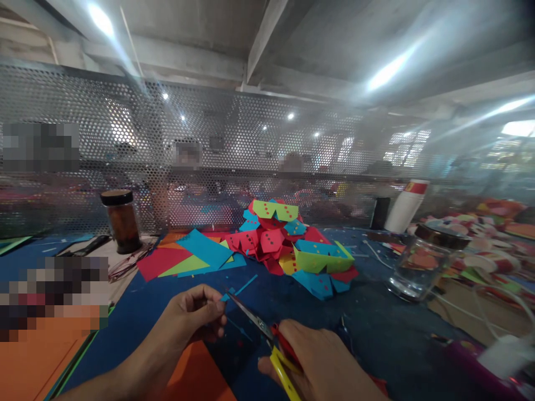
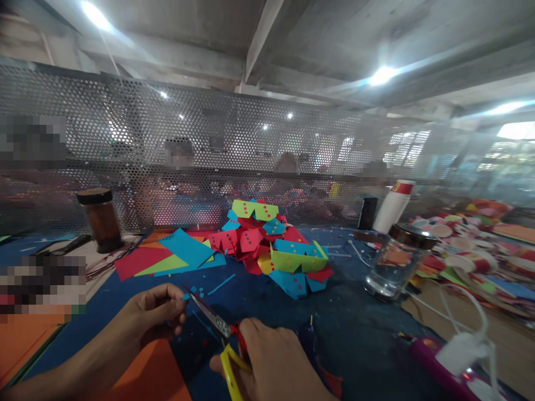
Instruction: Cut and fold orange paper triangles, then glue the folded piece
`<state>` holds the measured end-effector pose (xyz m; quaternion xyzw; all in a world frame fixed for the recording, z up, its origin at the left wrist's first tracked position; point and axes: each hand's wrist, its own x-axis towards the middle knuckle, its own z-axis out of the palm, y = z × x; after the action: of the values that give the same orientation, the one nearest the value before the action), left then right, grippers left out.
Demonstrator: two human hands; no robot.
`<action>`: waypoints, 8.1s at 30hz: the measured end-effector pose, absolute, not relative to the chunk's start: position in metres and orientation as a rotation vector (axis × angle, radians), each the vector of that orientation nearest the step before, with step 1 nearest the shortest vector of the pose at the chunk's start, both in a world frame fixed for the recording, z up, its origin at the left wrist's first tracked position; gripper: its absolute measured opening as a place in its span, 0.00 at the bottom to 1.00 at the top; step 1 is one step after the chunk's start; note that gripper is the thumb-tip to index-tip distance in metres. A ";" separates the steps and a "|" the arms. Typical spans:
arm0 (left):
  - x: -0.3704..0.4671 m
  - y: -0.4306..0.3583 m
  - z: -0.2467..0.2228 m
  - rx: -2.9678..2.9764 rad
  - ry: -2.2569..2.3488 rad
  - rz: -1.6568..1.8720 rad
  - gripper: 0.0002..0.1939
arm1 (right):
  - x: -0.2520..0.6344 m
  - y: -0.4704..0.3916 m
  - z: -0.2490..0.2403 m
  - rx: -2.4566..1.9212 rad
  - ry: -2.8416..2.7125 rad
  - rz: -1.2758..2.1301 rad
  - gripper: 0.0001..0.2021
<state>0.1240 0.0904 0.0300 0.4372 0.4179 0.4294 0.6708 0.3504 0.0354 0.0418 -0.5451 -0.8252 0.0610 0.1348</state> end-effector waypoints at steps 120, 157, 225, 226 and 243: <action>0.118 0.096 0.022 0.920 0.819 1.034 0.14 | 0.350 0.038 0.039 -1.513 -2.348 0.024 0.13; 0.117 0.100 0.017 1.006 0.807 0.996 0.18 | 0.346 0.034 0.042 -1.684 -2.341 0.191 0.15; 0.116 0.099 0.028 0.958 0.823 1.018 0.12 | 0.348 0.036 0.041 -1.572 -2.344 -0.058 0.15; 0.115 0.099 0.027 0.958 0.819 1.018 0.12 | 0.348 0.035 0.041 -1.572 -2.341 -0.060 0.15; 0.115 0.100 0.025 0.921 0.798 1.014 0.16 | 0.347 0.035 0.039 -1.604 -2.338 0.035 0.16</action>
<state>0.1151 0.1004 0.0245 0.4139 0.3583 0.4555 0.7020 0.3466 0.0345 0.0389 -0.5589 -0.8150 0.0124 0.1526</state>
